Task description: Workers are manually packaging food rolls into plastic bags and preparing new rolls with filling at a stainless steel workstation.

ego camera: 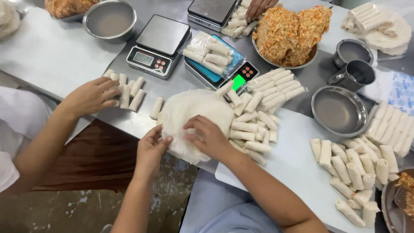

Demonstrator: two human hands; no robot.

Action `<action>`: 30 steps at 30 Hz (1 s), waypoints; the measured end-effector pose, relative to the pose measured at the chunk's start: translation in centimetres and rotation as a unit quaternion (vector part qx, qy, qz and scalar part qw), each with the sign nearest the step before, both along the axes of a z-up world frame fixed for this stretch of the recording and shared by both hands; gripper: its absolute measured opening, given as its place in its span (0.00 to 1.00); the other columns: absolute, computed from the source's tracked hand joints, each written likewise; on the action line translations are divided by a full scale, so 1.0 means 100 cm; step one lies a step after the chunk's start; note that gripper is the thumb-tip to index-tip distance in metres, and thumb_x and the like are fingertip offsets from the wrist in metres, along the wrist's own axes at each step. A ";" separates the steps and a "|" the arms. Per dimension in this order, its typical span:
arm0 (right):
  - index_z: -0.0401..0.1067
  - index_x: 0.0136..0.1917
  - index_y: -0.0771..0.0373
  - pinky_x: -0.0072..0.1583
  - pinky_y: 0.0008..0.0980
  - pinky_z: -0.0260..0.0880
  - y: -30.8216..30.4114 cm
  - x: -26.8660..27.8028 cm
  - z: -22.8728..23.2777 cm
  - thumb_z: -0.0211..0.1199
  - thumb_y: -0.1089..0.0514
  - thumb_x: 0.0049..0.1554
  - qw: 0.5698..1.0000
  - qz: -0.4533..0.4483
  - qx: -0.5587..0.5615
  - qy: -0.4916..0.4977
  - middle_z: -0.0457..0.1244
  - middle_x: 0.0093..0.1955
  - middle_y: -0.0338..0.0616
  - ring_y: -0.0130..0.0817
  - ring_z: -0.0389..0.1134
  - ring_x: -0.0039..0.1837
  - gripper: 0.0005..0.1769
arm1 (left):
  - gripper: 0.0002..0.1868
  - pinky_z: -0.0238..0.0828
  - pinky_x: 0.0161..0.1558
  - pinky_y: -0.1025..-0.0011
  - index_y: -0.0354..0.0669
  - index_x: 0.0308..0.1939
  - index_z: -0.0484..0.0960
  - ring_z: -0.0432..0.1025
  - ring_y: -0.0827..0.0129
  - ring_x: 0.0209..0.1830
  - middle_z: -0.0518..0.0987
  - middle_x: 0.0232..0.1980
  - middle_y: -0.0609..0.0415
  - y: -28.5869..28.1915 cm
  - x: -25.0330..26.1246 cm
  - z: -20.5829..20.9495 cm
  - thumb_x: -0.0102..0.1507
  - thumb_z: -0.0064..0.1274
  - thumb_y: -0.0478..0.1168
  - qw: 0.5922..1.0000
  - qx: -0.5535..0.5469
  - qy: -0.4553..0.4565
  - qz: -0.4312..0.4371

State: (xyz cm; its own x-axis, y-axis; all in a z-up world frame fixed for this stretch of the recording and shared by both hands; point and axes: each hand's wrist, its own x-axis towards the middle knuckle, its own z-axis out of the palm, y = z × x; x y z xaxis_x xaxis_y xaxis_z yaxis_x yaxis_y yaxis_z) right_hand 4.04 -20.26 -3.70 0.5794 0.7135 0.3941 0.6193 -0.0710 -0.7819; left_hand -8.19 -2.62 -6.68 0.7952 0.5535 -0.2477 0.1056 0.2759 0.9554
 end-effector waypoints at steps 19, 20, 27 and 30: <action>0.75 0.55 0.62 0.49 0.32 0.77 0.003 -0.026 0.003 0.83 0.47 0.43 0.970 -0.036 0.023 0.239 0.71 0.47 0.46 0.35 0.73 0.47 0.32 | 0.19 0.84 0.39 0.69 0.34 0.43 0.87 0.79 0.71 0.32 0.85 0.32 0.47 -0.041 -0.001 0.017 0.50 0.74 0.30 0.999 0.020 -0.030 0.040; 0.77 0.52 0.65 0.47 0.30 0.77 0.006 -0.027 0.001 0.78 0.51 0.50 0.955 -0.046 0.024 0.293 0.71 0.43 0.47 0.32 0.72 0.44 0.23 | 0.19 0.84 0.38 0.70 0.33 0.42 0.86 0.78 0.71 0.32 0.84 0.32 0.47 -0.043 -0.002 0.020 0.49 0.76 0.30 0.999 0.034 -0.016 0.034; 0.79 0.49 0.70 0.42 0.25 0.79 0.001 -0.012 -0.030 0.71 0.58 0.57 0.892 -0.096 0.034 0.440 0.69 0.36 0.47 0.29 0.72 0.39 0.12 | 0.21 0.77 0.50 0.67 0.36 0.54 0.79 0.73 0.67 0.48 0.77 0.46 0.50 -0.055 -0.011 0.019 0.60 0.67 0.39 0.994 0.098 -0.029 0.033; 0.79 0.49 0.71 0.42 0.25 0.79 0.002 -0.017 -0.026 0.71 0.59 0.57 0.885 -0.089 0.037 0.455 0.68 0.37 0.45 0.29 0.72 0.39 0.12 | 0.19 0.76 0.51 0.65 0.38 0.56 0.80 0.73 0.64 0.52 0.78 0.50 0.49 -0.065 -0.013 0.026 0.65 0.61 0.44 0.996 0.086 -0.033 0.009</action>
State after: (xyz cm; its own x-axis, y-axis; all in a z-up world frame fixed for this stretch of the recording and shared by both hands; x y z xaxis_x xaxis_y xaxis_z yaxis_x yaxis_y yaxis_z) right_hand 2.31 -20.02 -6.33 0.7813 0.5711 -0.2518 -0.2854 -0.0318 -0.9579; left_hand -9.48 -9.08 -4.11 0.7962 0.5974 -0.0954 0.0380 0.1081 0.9934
